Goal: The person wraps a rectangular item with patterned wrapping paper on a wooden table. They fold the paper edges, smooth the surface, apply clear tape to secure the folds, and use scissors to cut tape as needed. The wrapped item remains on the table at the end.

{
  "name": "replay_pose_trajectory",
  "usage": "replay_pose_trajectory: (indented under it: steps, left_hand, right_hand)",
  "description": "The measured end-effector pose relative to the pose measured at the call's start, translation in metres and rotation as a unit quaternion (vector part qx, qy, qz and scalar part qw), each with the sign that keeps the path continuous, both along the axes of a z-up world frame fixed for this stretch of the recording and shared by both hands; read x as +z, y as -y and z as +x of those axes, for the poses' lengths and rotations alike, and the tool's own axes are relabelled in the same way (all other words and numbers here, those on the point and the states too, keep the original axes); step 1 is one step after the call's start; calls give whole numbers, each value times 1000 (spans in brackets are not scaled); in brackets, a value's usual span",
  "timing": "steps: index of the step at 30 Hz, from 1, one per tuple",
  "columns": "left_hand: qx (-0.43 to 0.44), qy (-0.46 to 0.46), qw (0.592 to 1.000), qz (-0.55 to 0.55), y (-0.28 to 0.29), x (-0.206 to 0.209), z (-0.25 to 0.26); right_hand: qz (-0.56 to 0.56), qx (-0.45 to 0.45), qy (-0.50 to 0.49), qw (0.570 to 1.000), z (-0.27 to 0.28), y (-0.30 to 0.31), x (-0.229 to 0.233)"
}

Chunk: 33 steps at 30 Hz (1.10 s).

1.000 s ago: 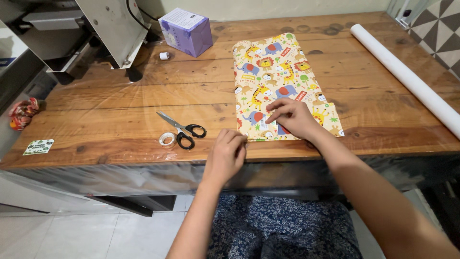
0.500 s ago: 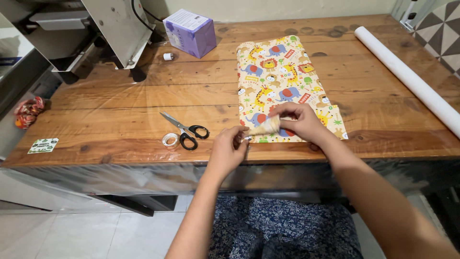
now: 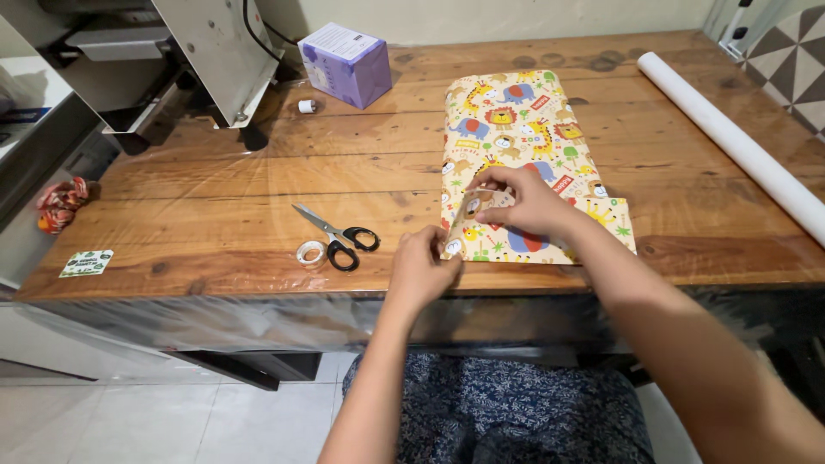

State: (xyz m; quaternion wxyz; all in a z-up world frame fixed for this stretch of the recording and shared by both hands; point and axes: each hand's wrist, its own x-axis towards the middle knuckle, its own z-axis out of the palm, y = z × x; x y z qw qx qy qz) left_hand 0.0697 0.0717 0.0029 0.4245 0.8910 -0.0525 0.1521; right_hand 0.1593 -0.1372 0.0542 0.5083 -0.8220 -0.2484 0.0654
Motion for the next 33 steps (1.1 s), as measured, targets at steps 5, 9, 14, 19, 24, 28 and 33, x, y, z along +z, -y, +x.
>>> replay_pose_trajectory:
  steps: [5,9,14,19,24,28,33]
  left_hand:
    - [53,17,998,-37,10,-4,0]
    - [68,-2,991,-113,11,-4,-7]
    - [-15,210,978,11,5,-2,-26]
    - [-13,243,968,54,7,-1,-32]
    - [23,211,977,33,4,-3,-30]
    - [-23,221,974,44,-4,-5,-33]
    - [-63,230,966,95,-7,0,-34]
  right_hand:
    - [48,13,-64,997,20,9,-24]
    - [82,62,31,994,23,24,-42]
    - [18,64,78,995,17,32,-40]
    - [15,61,85,994,7,34,-40]
    - [1,50,119,992,1,35,-44]
    - [-7,39,101,994,-1,34,-43]
    - [-10,19,81,997,-3,32,-39]
